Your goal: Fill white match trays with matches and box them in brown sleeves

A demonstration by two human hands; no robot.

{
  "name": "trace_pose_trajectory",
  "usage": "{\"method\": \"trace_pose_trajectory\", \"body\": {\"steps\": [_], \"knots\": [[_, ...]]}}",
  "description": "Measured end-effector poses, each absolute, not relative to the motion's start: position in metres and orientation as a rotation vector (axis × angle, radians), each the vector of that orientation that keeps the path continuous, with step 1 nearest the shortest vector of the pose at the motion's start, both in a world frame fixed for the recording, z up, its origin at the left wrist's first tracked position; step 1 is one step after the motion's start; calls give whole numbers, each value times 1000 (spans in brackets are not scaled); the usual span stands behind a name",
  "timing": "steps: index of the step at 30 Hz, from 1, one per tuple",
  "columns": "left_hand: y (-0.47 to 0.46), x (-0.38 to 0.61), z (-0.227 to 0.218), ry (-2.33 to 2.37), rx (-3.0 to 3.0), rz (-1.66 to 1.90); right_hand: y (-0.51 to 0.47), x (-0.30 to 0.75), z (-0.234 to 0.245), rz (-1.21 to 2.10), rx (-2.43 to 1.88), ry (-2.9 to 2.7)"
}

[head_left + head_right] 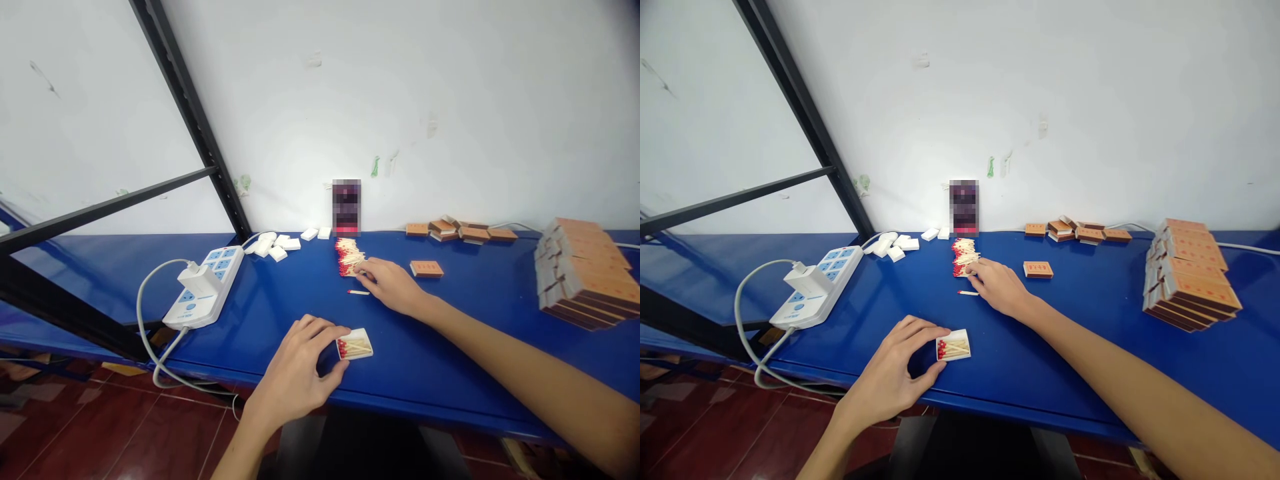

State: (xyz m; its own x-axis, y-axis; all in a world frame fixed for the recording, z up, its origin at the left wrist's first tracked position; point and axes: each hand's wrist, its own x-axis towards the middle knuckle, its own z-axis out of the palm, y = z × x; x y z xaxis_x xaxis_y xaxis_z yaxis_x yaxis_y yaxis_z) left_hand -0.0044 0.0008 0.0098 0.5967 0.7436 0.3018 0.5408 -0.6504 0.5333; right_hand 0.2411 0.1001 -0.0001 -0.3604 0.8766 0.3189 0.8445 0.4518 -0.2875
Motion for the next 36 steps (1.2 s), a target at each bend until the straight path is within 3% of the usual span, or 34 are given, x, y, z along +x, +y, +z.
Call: {"method": "trace_pose_trajectory", "body": {"steps": [36], "knots": [[1,-2,8,1065,2482,712,85,245,2,274,-1460,-2309]]}}
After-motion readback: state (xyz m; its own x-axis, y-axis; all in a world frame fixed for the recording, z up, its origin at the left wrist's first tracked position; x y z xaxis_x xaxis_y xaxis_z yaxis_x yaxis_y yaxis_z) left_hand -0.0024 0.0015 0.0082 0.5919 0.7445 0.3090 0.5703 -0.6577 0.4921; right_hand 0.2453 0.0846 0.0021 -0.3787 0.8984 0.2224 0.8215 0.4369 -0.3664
